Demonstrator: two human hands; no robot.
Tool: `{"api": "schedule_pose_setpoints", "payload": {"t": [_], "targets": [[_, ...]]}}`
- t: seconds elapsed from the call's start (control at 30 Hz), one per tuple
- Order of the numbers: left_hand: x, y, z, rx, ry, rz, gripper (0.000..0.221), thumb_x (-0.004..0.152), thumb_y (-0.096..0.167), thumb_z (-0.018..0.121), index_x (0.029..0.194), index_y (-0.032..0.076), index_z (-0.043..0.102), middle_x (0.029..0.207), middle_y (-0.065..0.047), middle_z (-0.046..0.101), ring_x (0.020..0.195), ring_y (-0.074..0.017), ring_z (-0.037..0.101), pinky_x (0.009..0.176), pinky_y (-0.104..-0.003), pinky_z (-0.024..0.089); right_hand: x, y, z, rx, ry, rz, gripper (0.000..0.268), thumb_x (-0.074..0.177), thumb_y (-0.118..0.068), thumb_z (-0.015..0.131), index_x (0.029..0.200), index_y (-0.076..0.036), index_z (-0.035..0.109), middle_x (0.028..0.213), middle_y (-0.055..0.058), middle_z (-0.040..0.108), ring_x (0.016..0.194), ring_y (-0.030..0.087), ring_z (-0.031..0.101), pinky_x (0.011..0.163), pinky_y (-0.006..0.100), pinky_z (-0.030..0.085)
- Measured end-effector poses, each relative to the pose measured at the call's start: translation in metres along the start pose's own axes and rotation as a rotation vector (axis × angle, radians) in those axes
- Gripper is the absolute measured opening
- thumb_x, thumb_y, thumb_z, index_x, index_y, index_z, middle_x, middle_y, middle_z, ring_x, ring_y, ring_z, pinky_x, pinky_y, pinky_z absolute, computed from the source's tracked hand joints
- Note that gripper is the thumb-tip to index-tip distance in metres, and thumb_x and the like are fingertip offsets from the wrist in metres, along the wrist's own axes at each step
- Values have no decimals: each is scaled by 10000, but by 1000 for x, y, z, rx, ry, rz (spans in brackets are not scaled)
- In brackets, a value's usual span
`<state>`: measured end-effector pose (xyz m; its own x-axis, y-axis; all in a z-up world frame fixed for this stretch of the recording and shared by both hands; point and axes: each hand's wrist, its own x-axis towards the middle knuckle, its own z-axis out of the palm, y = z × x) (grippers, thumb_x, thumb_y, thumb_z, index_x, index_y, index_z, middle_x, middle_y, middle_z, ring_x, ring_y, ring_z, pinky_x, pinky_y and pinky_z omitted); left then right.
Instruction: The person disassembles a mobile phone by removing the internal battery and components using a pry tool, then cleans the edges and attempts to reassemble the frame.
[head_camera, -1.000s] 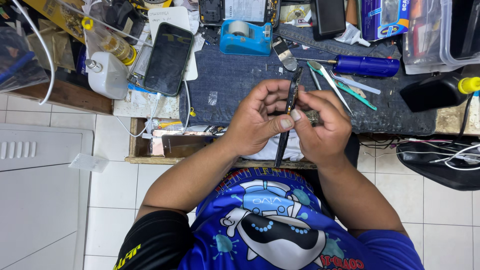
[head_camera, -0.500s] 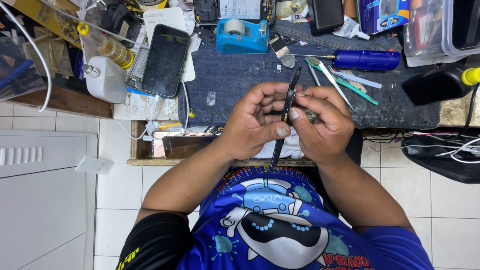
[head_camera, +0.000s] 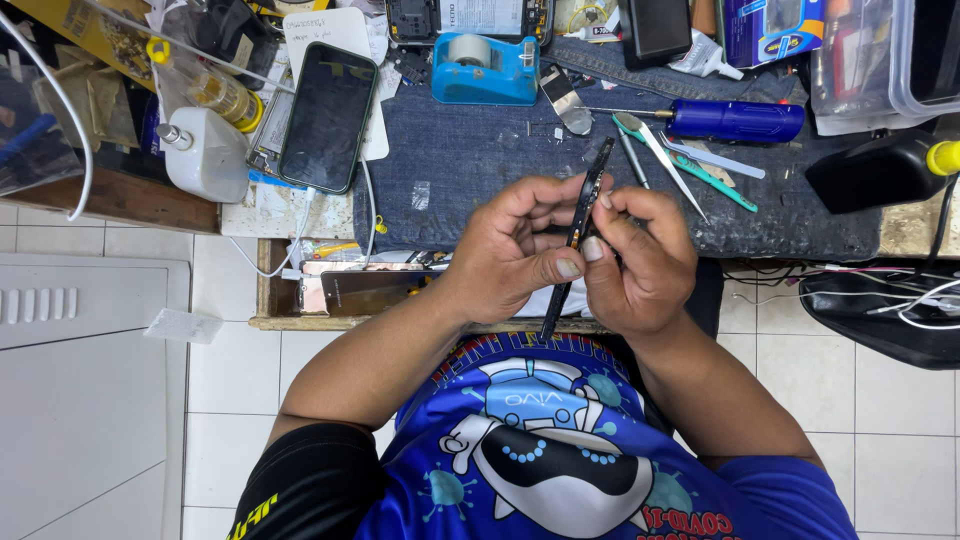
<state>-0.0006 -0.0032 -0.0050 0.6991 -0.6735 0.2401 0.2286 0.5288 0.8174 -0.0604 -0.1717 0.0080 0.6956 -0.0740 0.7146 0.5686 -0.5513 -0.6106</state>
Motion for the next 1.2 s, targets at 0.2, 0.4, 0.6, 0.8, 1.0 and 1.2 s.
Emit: {"api": "schedule_pose_setpoints", "payload": {"t": [0.2, 0.4, 0.6, 0.8, 1.0, 1.2], "targets": [[2, -15, -11, -25, -23, 26, 463, 1084, 167, 705, 1469, 47, 478, 1477, -127, 571, 1371, -186, 567, 1204, -355, 450, 4, 0, -3, -73, -64, -4, 190, 1006, -27, 692, 1163, 80, 689, 1177, 188, 622, 1010, 236, 646, 836, 304, 560], [-21, -12, -20, -135, -1, -164, 475, 1102, 294, 541, 1490, 28, 472, 1420, -79, 584, 1342, -151, 545, 1200, -319, 427, -8, -6, -15, -15, -95, 113, 176, 942, 13, 785, 1111, 11, 734, 1207, 128, 549, 929, 182, 583, 845, 259, 505], [-36, -14, -19, 241, -108, -93, 436, 1121, 187, 575, 1509, 31, 455, 1315, -78, 605, 1188, -128, 564, 1070, -312, 487, -39, 5, -6, 210, -25, 237, 286, 968, 58, 772, 1181, -52, 616, 1274, 120, 519, 990, 116, 621, 886, 227, 526], [8, 24, -43, 715, -204, 316, 314, 1118, 107, 580, 1424, 40, 568, 1390, -170, 570, 1297, -270, 583, 1147, -355, 465, -17, 26, 12, 472, 32, 160, 588, 1018, 113, 684, 1459, -136, 386, 1257, 167, 593, 1053, 159, 666, 923, 288, 595], [28, 24, -66, 730, -77, 317, 318, 1081, 111, 618, 1384, 26, 570, 1300, -147, 635, 1196, -237, 643, 1061, -350, 507, 9, 60, 31, 260, -49, 33, 564, 1006, 111, 710, 1455, -62, 415, 1272, 204, 579, 984, 154, 629, 817, 242, 553], [32, 13, -76, 718, 19, 377, 232, 1007, 88, 741, 1201, 39, 624, 1153, -125, 691, 1064, -238, 715, 898, -337, 580, 21, 61, 31, 168, -123, -31, 539, 978, 47, 763, 1409, -69, 460, 1198, 201, 620, 919, 143, 627, 678, 202, 505]]}}
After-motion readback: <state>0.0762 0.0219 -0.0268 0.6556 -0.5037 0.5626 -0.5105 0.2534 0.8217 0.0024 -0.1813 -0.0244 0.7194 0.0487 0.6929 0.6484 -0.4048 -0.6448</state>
